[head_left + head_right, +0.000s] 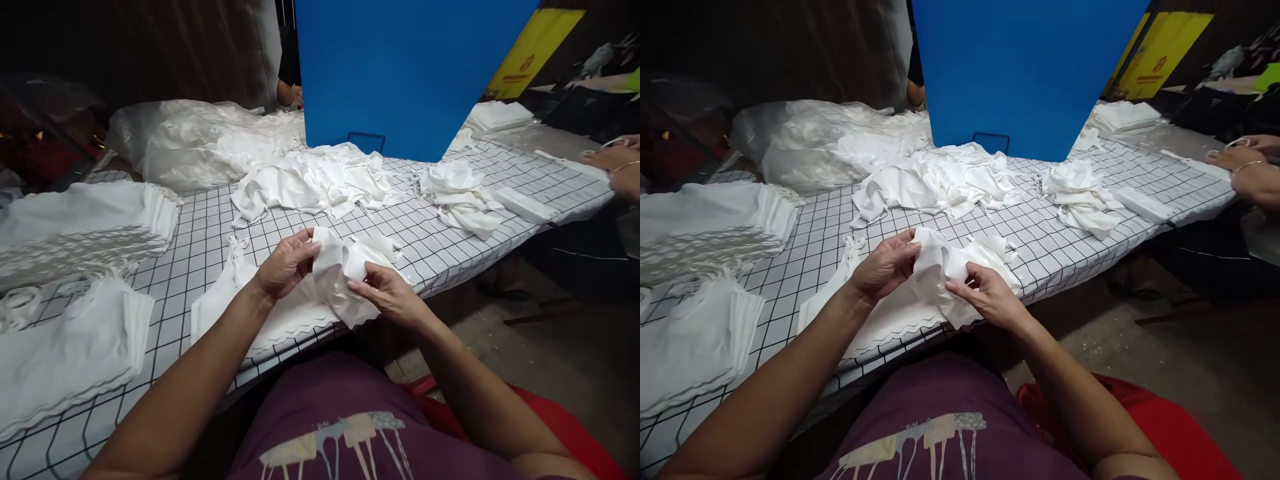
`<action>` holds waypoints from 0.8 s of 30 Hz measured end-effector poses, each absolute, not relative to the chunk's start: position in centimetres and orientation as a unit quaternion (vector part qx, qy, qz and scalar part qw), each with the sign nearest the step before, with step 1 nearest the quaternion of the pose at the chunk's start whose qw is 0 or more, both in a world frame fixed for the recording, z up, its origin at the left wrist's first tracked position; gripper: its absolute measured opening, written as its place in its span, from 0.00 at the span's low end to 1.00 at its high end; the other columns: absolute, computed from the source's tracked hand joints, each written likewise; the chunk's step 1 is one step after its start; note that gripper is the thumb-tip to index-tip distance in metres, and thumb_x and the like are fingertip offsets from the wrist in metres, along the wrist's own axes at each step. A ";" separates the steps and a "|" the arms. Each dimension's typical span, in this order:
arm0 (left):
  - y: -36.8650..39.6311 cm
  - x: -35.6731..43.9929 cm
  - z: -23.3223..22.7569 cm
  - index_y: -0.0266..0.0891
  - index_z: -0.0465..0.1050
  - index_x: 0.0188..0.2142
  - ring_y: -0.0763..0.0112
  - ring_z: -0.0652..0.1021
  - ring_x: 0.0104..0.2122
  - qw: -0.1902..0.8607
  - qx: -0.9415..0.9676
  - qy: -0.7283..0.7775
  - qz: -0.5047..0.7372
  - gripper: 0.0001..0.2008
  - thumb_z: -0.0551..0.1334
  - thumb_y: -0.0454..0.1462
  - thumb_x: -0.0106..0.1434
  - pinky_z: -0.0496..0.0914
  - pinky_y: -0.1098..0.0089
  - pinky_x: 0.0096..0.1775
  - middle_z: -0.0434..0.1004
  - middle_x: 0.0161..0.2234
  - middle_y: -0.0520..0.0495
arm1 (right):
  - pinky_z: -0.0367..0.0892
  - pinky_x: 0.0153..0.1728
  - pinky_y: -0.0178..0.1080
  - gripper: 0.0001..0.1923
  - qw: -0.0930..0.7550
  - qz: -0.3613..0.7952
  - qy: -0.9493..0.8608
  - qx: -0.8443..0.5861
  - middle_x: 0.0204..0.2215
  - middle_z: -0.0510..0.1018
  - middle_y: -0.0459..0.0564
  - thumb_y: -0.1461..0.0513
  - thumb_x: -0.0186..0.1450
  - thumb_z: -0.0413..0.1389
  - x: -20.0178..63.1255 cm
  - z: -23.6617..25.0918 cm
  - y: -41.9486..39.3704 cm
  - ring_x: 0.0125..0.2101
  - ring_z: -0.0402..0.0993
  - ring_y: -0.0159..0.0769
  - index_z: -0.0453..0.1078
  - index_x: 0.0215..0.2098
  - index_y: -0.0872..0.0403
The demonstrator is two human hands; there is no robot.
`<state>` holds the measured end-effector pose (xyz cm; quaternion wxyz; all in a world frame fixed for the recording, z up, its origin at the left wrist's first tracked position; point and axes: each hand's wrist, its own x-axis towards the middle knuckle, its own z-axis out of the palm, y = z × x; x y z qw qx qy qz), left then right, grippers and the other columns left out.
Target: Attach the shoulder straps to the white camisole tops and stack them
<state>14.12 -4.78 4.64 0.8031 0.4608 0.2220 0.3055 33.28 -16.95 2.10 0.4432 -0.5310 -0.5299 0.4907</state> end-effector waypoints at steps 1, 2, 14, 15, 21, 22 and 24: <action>-4.9 14.3 4.7 0.36 0.73 0.47 0.76 0.78 0.30 0.803 0.465 0.218 0.301 0.19 0.72 0.35 0.57 0.71 0.76 0.36 0.80 0.33 0.49 | 0.66 0.33 0.37 0.17 0.476 0.484 -0.511 -0.528 0.33 0.75 0.47 0.48 0.63 0.61 33.3 2.1 -16.8 0.32 0.69 0.35 0.72 0.38 0.53; -5.0 14.5 4.8 0.36 0.73 0.48 0.75 0.78 0.30 0.801 0.471 0.219 0.297 0.21 0.72 0.34 0.56 0.72 0.75 0.37 0.80 0.34 0.49 | 0.68 0.35 0.38 0.16 0.504 0.475 -0.496 -0.523 0.33 0.76 0.48 0.48 0.63 0.61 33.5 2.1 -16.7 0.34 0.70 0.36 0.73 0.38 0.53; -5.6 14.2 5.6 0.34 0.60 0.63 0.77 0.75 0.27 0.726 0.542 0.284 0.315 0.42 0.75 0.34 0.51 0.68 0.74 0.33 0.80 0.32 0.49 | 0.67 0.39 0.32 0.06 0.630 0.372 -0.482 -0.481 0.38 0.72 0.47 0.57 0.65 0.61 35.3 1.9 -17.8 0.38 0.68 0.32 0.77 0.39 0.49; -5.6 14.2 5.8 0.35 0.58 0.64 0.76 0.75 0.27 0.722 0.549 0.280 0.315 0.44 0.75 0.34 0.51 0.68 0.73 0.34 0.80 0.31 0.50 | 0.67 0.39 0.32 0.05 0.635 0.361 -0.487 -0.478 0.38 0.71 0.47 0.57 0.65 0.61 35.3 2.0 -17.8 0.39 0.68 0.32 0.77 0.37 0.49; -6.3 14.8 7.1 0.40 0.62 0.63 0.73 0.77 0.34 0.719 0.602 0.200 0.286 0.37 0.72 0.35 0.56 0.71 0.70 0.41 0.77 0.31 0.52 | 0.67 0.31 0.31 0.04 0.677 0.261 -0.509 -0.463 0.41 0.66 0.47 0.58 0.63 0.64 36.1 4.1 -17.3 0.38 0.66 0.31 0.75 0.33 0.49; -6.5 15.1 7.2 0.42 0.61 0.63 0.71 0.78 0.37 0.718 0.613 0.184 0.273 0.38 0.72 0.35 0.56 0.71 0.68 0.44 0.77 0.34 0.50 | 0.66 0.30 0.31 0.05 0.680 0.238 -0.516 -0.463 0.40 0.66 0.47 0.57 0.63 0.64 36.2 4.7 -17.1 0.37 0.66 0.31 0.74 0.33 0.49; -7.0 16.0 7.0 0.43 0.58 0.65 0.68 0.78 0.41 0.706 0.640 0.171 0.249 0.42 0.73 0.36 0.55 0.71 0.63 0.48 0.77 0.37 0.48 | 0.64 0.26 0.31 0.09 0.679 0.194 -0.531 -0.469 0.35 0.66 0.47 0.55 0.63 0.64 36.3 6.1 -16.7 0.32 0.65 0.30 0.73 0.31 0.51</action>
